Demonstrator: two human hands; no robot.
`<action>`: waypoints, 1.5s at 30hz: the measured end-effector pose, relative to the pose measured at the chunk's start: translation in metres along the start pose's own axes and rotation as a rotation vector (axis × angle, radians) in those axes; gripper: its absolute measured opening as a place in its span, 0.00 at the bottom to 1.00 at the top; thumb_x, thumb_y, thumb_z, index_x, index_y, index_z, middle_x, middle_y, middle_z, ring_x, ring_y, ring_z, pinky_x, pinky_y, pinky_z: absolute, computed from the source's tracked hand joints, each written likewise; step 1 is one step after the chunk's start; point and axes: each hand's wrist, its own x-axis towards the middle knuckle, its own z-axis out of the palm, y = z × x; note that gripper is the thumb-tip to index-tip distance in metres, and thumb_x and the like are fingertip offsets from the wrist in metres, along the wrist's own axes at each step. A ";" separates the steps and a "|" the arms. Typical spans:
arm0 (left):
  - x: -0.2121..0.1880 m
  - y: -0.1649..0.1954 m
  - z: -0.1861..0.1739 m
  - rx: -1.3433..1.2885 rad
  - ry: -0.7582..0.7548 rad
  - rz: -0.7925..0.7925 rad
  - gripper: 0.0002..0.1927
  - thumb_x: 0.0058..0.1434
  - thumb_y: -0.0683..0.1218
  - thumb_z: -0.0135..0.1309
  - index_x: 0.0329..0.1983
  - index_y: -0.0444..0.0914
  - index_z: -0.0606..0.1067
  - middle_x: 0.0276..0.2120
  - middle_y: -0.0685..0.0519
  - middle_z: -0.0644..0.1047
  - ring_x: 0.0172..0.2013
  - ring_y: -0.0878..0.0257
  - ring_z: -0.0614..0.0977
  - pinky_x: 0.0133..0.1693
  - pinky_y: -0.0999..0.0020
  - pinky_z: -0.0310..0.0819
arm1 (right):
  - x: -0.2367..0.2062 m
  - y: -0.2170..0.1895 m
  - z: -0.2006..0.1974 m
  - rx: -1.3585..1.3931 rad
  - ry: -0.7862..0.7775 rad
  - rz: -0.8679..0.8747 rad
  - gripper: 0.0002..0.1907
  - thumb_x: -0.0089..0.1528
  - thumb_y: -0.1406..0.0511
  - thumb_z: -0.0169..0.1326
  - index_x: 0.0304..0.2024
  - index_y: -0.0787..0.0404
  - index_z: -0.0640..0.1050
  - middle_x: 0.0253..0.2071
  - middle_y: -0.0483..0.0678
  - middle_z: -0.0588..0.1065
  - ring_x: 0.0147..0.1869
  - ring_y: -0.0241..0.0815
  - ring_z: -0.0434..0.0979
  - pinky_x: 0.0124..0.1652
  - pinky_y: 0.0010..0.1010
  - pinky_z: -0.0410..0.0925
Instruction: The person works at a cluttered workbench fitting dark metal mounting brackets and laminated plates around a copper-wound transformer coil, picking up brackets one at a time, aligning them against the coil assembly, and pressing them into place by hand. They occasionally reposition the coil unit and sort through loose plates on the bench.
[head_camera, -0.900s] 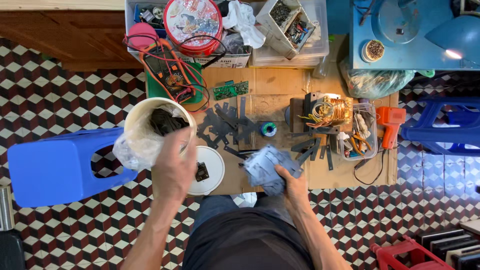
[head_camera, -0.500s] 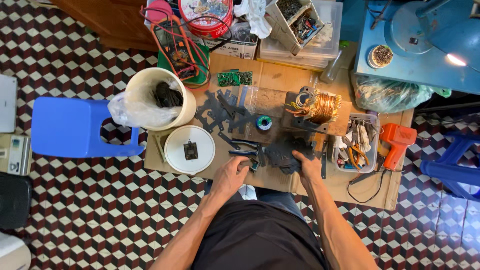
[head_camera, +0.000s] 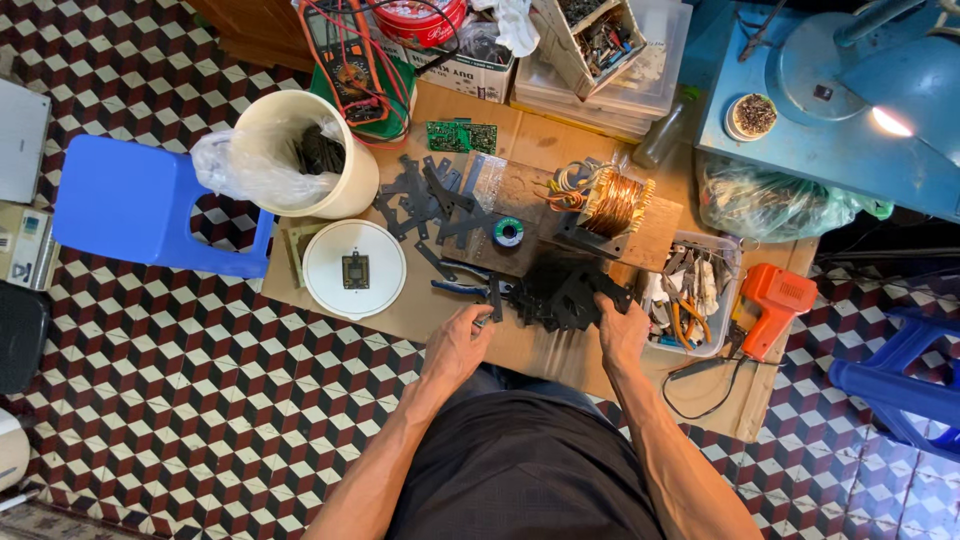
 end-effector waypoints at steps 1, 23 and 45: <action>0.002 0.001 0.006 -0.012 0.017 0.037 0.19 0.62 0.50 0.56 0.55 0.40 0.77 0.48 0.47 0.81 0.43 0.54 0.84 0.43 0.59 0.78 | 0.000 -0.002 -0.005 0.066 -0.048 0.027 0.12 0.62 0.65 0.61 0.42 0.70 0.82 0.35 0.51 0.79 0.33 0.38 0.76 0.33 0.31 0.72; 0.033 0.055 0.049 -0.858 -0.201 -0.287 0.14 0.64 0.52 0.58 0.45 0.37 0.78 0.34 0.52 0.83 0.33 0.66 0.85 0.32 0.71 0.81 | -0.019 -0.014 -0.083 0.519 -0.353 0.227 0.12 0.65 0.67 0.58 0.49 0.68 0.78 0.38 0.47 0.76 0.38 0.37 0.76 0.36 0.28 0.71; 0.080 0.107 -0.053 -1.031 0.060 -0.053 0.23 0.61 0.53 0.62 0.55 0.35 0.77 0.38 0.56 0.81 0.37 0.68 0.84 0.37 0.71 0.79 | -0.012 -0.023 -0.075 -0.578 -0.116 -0.314 0.15 0.60 0.62 0.61 0.47 0.62 0.82 0.40 0.57 0.83 0.43 0.50 0.84 0.46 0.37 0.74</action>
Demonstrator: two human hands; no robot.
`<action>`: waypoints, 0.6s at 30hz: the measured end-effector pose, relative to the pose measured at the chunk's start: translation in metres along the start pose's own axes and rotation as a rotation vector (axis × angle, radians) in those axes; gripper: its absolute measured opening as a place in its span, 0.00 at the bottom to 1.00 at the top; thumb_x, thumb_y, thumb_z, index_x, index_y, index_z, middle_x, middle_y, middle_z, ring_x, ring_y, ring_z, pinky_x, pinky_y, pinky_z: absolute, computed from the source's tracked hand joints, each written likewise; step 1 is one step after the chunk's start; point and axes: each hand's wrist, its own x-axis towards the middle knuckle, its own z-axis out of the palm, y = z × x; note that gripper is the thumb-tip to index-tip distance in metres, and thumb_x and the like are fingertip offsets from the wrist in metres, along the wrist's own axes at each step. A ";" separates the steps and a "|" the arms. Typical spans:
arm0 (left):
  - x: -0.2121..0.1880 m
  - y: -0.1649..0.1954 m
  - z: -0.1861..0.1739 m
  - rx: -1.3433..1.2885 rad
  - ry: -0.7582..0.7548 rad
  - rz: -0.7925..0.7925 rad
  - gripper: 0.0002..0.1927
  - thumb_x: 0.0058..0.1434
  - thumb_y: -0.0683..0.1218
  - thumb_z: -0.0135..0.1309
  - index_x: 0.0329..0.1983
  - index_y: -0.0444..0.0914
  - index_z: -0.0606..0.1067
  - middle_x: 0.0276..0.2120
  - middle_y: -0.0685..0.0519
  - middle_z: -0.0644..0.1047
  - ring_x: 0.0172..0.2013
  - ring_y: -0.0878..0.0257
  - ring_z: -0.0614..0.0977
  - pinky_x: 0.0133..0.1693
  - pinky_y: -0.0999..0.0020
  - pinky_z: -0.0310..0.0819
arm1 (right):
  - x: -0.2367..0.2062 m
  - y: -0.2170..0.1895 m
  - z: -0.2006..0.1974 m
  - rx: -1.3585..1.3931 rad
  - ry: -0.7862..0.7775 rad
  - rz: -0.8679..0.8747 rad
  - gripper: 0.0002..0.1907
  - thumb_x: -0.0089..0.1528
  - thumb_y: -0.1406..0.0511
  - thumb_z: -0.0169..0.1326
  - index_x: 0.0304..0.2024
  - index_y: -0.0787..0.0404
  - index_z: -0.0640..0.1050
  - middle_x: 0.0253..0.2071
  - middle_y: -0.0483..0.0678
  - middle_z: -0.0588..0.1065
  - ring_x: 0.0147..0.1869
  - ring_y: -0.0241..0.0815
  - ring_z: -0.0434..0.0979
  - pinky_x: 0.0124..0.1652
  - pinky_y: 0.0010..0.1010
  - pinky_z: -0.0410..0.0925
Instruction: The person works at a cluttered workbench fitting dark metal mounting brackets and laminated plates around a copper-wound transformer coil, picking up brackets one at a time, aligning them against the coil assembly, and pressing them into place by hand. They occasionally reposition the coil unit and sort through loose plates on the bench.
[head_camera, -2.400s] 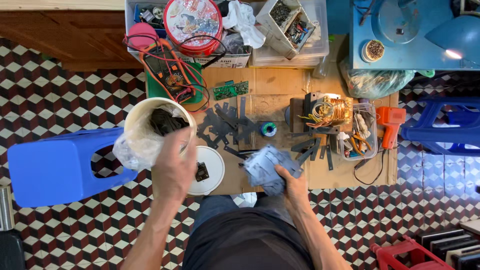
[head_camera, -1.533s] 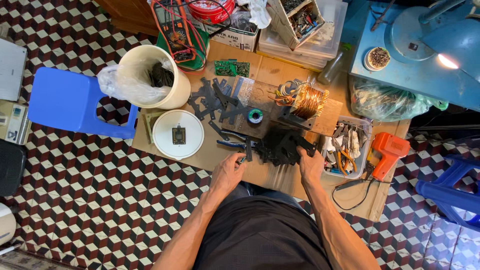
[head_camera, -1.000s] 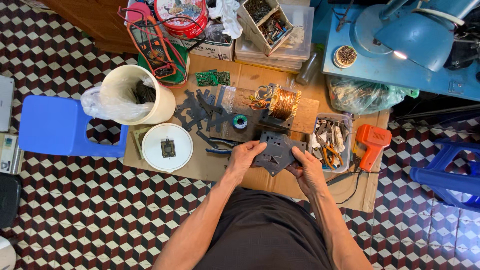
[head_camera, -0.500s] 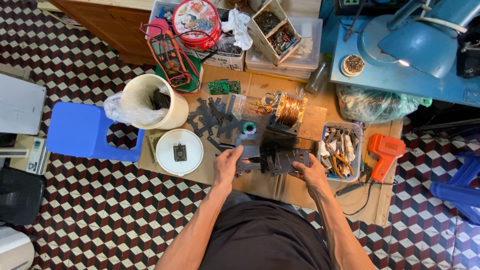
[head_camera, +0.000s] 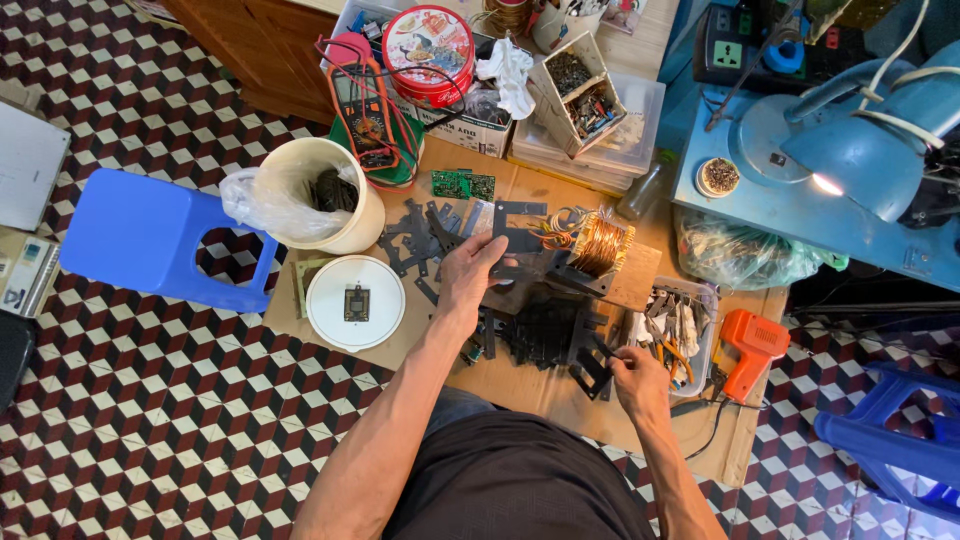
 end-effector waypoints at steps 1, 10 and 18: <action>0.000 0.002 0.002 0.021 0.002 -0.006 0.23 0.61 0.53 0.61 0.55 0.36 0.77 0.37 0.57 0.81 0.37 0.69 0.84 0.36 0.73 0.78 | -0.002 -0.006 -0.010 0.069 -0.014 0.045 0.15 0.61 0.62 0.59 0.47 0.63 0.82 0.38 0.56 0.83 0.41 0.48 0.84 0.43 0.35 0.73; -0.007 -0.005 0.000 0.044 0.088 -0.076 0.18 0.62 0.55 0.62 0.48 0.40 0.80 0.27 0.61 0.77 0.28 0.73 0.78 0.32 0.75 0.70 | 0.030 -0.068 -0.118 0.808 0.066 -0.015 0.13 0.68 0.65 0.54 0.52 0.66 0.79 0.34 0.43 0.78 0.31 0.28 0.70 0.30 0.20 0.62; -0.004 -0.010 0.016 0.054 0.045 -0.106 0.14 0.63 0.54 0.61 0.44 0.40 0.79 0.27 0.63 0.76 0.29 0.74 0.77 0.32 0.76 0.71 | 0.096 -0.086 -0.105 0.890 -0.071 -0.077 0.12 0.67 0.65 0.56 0.51 0.64 0.79 0.33 0.41 0.77 0.34 0.27 0.73 0.33 0.18 0.65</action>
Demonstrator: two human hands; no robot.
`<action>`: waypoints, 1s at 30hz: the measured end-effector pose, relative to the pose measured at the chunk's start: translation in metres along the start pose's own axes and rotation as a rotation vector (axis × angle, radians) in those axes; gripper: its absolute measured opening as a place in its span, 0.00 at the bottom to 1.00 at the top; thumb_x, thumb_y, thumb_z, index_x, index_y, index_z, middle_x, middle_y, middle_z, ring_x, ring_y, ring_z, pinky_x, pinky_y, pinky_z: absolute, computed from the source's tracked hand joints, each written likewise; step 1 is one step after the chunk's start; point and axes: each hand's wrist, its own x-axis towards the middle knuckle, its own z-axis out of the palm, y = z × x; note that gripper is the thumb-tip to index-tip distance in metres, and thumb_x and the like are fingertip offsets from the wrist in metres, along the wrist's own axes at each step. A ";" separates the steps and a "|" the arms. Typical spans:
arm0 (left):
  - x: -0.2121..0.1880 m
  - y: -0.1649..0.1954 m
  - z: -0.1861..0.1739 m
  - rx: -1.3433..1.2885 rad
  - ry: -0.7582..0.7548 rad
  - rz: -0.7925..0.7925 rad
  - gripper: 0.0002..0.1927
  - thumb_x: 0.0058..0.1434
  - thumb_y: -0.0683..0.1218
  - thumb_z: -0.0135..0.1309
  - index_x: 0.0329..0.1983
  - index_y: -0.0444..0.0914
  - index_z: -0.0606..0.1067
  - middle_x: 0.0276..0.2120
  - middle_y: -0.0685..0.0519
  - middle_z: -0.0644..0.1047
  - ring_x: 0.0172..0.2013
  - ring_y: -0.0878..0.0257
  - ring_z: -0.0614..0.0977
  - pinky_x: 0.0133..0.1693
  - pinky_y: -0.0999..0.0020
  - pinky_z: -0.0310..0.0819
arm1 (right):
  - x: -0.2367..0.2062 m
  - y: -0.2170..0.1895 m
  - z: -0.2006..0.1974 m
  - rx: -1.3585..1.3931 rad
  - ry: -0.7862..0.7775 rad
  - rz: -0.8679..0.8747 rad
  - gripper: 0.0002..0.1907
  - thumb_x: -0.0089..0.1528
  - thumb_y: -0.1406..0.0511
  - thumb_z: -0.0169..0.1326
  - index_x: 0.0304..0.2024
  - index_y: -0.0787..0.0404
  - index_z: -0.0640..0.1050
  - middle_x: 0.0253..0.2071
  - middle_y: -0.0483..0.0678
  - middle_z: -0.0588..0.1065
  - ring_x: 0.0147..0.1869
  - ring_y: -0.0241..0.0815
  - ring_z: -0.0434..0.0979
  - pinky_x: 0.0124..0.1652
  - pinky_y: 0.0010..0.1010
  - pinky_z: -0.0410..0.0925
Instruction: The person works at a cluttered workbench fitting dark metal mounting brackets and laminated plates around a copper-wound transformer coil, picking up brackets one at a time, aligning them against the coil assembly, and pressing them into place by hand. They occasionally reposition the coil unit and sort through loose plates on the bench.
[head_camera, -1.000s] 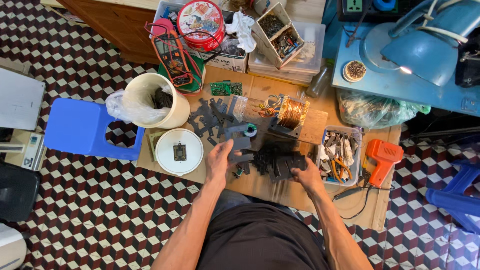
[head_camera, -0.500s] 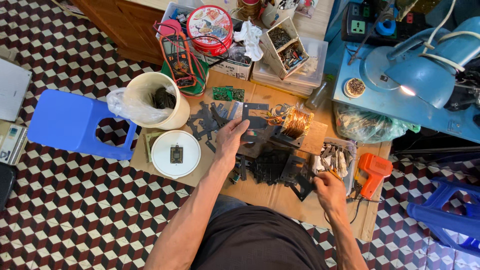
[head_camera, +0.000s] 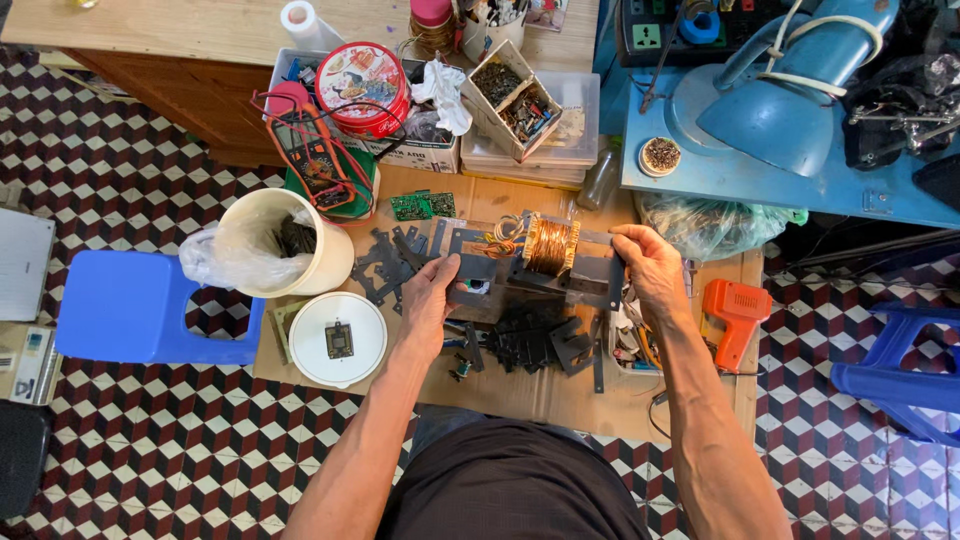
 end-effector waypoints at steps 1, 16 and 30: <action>0.002 0.001 0.002 0.007 -0.009 -0.003 0.14 0.64 0.54 0.61 0.44 0.40 0.79 0.27 0.63 0.76 0.29 0.74 0.77 0.33 0.76 0.72 | 0.007 0.002 0.002 0.006 -0.017 -0.004 0.12 0.67 0.65 0.55 0.50 0.64 0.79 0.33 0.41 0.77 0.33 0.27 0.72 0.33 0.18 0.64; 0.033 0.006 0.022 0.015 -0.083 -0.034 0.18 0.62 0.53 0.60 0.51 0.39 0.78 0.33 0.60 0.78 0.31 0.73 0.79 0.33 0.74 0.75 | 0.031 0.008 0.010 0.073 -0.081 0.026 0.09 0.67 0.65 0.56 0.48 0.63 0.79 0.32 0.42 0.79 0.29 0.26 0.71 0.30 0.17 0.63; 0.026 -0.003 0.033 0.106 -0.108 -0.036 0.14 0.66 0.54 0.57 0.47 0.41 0.79 0.29 0.61 0.79 0.30 0.74 0.79 0.35 0.73 0.75 | 0.024 0.012 0.017 0.082 -0.018 0.065 0.10 0.67 0.64 0.56 0.49 0.62 0.77 0.31 0.41 0.78 0.30 0.26 0.73 0.29 0.16 0.66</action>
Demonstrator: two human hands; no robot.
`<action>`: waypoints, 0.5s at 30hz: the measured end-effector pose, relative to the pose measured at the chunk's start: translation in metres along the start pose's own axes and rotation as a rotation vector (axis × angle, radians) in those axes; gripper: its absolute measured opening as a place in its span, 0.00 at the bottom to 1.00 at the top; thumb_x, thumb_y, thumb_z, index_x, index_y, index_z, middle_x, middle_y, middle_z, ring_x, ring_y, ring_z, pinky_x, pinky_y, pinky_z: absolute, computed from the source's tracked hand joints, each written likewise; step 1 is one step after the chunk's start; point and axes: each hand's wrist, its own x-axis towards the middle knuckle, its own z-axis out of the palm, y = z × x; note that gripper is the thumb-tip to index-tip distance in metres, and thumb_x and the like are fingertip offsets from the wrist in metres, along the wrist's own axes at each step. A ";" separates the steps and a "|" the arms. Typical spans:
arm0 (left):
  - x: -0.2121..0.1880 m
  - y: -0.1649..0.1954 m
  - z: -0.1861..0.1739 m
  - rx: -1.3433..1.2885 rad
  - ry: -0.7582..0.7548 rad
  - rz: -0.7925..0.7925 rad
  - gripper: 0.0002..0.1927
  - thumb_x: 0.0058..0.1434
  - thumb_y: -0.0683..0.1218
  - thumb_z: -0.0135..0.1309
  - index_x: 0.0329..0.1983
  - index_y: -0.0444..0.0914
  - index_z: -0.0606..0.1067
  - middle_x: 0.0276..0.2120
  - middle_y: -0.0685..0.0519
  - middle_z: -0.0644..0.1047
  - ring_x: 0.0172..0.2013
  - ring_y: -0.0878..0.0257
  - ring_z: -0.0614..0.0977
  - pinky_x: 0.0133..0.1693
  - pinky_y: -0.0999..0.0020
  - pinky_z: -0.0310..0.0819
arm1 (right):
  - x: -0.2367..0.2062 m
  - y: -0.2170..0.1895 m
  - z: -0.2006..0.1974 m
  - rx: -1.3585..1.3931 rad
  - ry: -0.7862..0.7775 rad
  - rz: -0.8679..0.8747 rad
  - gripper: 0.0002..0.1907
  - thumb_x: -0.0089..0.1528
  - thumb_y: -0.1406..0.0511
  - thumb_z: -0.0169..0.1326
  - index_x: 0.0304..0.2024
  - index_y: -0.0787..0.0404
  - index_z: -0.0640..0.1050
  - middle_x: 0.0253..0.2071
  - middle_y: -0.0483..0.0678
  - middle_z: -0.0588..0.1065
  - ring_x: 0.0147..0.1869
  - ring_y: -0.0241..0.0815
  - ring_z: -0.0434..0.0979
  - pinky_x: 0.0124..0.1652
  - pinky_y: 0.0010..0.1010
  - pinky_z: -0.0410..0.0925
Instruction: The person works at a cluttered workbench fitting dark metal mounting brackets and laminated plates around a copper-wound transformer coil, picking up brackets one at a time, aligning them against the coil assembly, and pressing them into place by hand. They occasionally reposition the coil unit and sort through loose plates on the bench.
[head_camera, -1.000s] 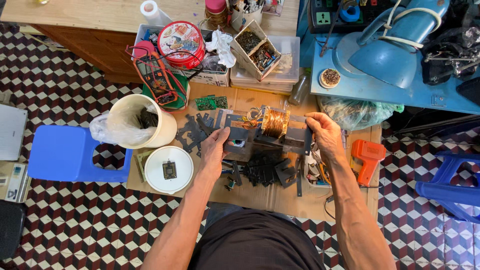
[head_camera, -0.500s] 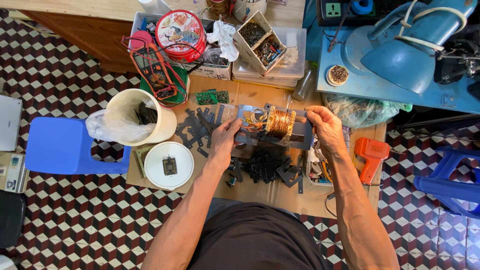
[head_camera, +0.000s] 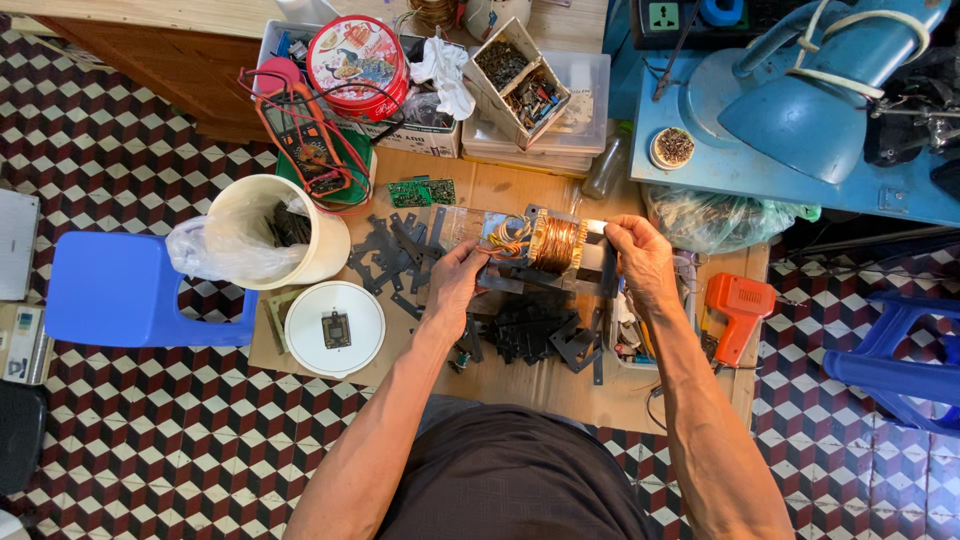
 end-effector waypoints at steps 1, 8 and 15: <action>0.000 0.000 0.000 0.002 0.004 0.001 0.14 0.66 0.54 0.57 0.47 0.41 0.79 0.29 0.61 0.79 0.30 0.74 0.79 0.35 0.73 0.75 | -0.001 -0.001 0.000 0.001 -0.001 0.001 0.10 0.67 0.64 0.57 0.48 0.62 0.77 0.31 0.40 0.77 0.30 0.25 0.73 0.29 0.16 0.66; -0.003 0.003 0.002 0.039 0.005 0.021 0.13 0.65 0.51 0.55 0.48 0.41 0.79 0.33 0.60 0.81 0.32 0.73 0.79 0.36 0.72 0.75 | -0.003 -0.010 0.005 0.000 0.012 -0.007 0.09 0.67 0.62 0.57 0.47 0.59 0.79 0.29 0.38 0.76 0.26 0.24 0.68 0.25 0.17 0.61; -0.001 0.004 0.003 0.076 0.005 0.016 0.13 0.65 0.52 0.54 0.49 0.41 0.79 0.34 0.60 0.82 0.32 0.73 0.80 0.35 0.72 0.74 | -0.021 -0.017 0.025 -0.256 0.066 -0.077 0.18 0.67 0.62 0.54 0.56 0.64 0.77 0.29 0.39 0.75 0.29 0.25 0.71 0.27 0.18 0.65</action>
